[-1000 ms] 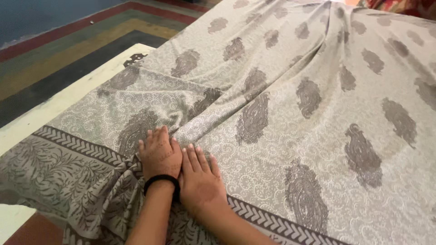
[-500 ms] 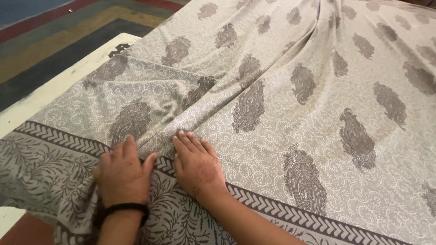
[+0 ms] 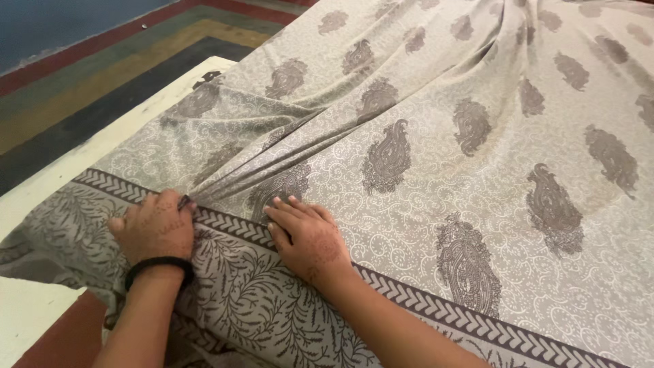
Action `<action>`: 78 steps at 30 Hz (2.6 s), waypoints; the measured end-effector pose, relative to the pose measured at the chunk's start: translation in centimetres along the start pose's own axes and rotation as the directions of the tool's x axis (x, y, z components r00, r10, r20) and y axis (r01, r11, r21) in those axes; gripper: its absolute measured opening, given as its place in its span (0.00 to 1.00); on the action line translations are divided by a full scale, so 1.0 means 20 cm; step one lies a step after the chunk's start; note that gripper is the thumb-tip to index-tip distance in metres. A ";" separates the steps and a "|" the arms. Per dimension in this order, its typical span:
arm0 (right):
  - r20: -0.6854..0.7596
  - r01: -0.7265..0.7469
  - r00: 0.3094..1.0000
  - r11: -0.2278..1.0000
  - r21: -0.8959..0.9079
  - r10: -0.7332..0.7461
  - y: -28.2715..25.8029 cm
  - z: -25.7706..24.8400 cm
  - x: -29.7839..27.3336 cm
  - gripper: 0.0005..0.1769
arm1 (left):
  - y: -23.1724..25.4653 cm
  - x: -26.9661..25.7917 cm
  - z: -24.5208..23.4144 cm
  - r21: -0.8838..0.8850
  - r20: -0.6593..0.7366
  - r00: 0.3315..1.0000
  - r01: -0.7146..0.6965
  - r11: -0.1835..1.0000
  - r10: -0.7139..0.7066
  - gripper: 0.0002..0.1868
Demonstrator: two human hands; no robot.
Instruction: The person folds a large patterned bed sheet on a table. They start by folding the sheet in half lengthwise, then fold the edges inward to create a straight border, and finally fold the sheet into a smaller rectangular shape.
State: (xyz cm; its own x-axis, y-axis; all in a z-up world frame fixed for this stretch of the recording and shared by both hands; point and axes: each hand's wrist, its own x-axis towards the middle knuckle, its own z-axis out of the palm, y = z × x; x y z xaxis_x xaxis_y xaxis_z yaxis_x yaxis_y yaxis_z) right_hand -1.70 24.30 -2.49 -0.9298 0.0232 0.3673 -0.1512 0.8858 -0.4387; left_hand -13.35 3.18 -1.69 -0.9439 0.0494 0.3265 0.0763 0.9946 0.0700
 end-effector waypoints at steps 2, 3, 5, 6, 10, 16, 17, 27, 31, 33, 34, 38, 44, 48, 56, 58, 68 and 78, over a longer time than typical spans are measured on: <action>0.043 0.019 0.999 0.999 -0.029 -0.018 -0.01 -0.01 0.00 0.25 | -0.04 -0.02 -0.02 -0.062 0.003 1.000 -0.026 0.998 0.026 0.20; 0.063 0.020 0.998 1.000 -0.022 -0.018 -0.01 -0.02 0.00 0.25 | -0.06 -0.02 -0.04 -0.093 0.000 0.999 -0.039 0.995 0.039 0.22; 0.106 0.021 0.994 1.000 -0.005 -0.020 -0.02 -0.03 0.00 0.27 | -0.10 -0.03 -0.09 -0.097 0.086 0.996 0.019 0.995 -0.011 0.27; 0.124 0.089 0.988 0.996 0.011 -0.090 -0.03 -0.03 -0.01 0.27 | -0.12 -0.05 -0.13 -0.096 0.129 0.991 0.050 0.994 -0.037 0.29; 0.210 0.318 0.922 0.946 0.063 -0.324 -0.04 -0.03 0.00 0.27 | -0.25 -0.15 -0.20 -0.159 0.312 0.939 0.203 0.966 -0.146 0.33; 0.404 0.340 0.860 0.941 0.002 -0.312 -0.03 0.04 0.06 0.33 | -0.48 -0.30 -0.11 -0.525 0.475 0.872 0.389 0.757 -0.119 0.28; 0.417 0.322 0.861 0.947 -0.003 -0.292 -0.04 0.06 0.07 0.34 | -0.49 -0.33 -0.08 -0.560 0.471 0.873 0.404 0.723 -0.123 0.27; 0.355 0.366 0.858 0.927 0.084 -0.371 -0.33 0.15 0.04 0.40 | -0.47 -0.35 0.00 -0.638 0.219 0.947 0.320 0.701 -0.234 0.26; 0.286 0.459 0.827 0.875 0.155 -0.485 -0.31 0.14 0.02 0.38 | -0.50 -0.30 0.00 -0.565 0.116 0.930 0.351 0.747 -0.349 0.18; 0.275 0.453 0.834 0.879 0.151 -0.478 -0.31 0.14 0.03 0.39 | -0.46 -0.28 0.04 -0.567 -0.038 0.943 0.253 0.784 -0.331 0.17; 0.283 0.451 0.835 0.881 0.143 -0.473 -0.31 0.15 0.03 0.39 | -0.46 -0.28 0.06 -0.556 -0.076 0.941 0.234 0.798 -0.329 0.18; 0.305 0.450 0.832 0.885 0.118 -0.464 -0.31 0.15 0.03 0.40 | -0.49 -0.29 0.09 -0.605 -0.074 0.934 0.236 0.760 -0.349 0.20; 0.340 0.404 0.842 0.907 0.119 -0.420 -0.33 0.13 0.03 0.38 | -0.66 -0.31 0.06 -0.627 0.321 0.882 0.471 0.621 -0.345 0.32; 0.353 0.403 0.839 0.909 0.107 -0.414 -0.34 0.13 0.04 0.37 | -0.75 -0.38 0.11 -0.497 0.576 0.769 0.599 0.628 -0.277 0.30; 0.382 0.410 0.827 0.908 0.090 -0.411 -0.34 0.11 0.04 0.38 | -0.81 -0.48 0.22 -0.764 0.341 0.865 0.483 0.427 -0.368 0.17; 0.411 0.395 0.824 0.916 0.075 -0.389 -0.34 0.10 0.04 0.37 | -0.76 -0.47 0.13 -0.732 0.289 0.852 0.490 0.473 -0.436 0.17; 0.240 0.286 0.940 0.944 -0.166 -0.242 -0.53 0.39 0.03 0.36 | -0.70 -0.49 0.12 -0.695 0.584 0.676 0.702 0.154 -0.450 0.24; 0.305 0.328 0.901 0.944 -0.009 -0.310 -0.59 0.22 -0.03 0.45 | -0.63 -0.52 0.14 -0.694 0.604 0.789 0.591 0.411 -0.116 0.16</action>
State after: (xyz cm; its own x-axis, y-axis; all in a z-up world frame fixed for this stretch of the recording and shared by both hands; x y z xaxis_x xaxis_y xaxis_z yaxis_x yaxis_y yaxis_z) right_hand -0.88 11.75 -1.22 -0.8927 -0.3951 0.2169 -0.4451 0.8485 -0.2862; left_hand -5.47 -9.55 -8.55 -0.9473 -0.0210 -0.3196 -0.3038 0.3752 0.8757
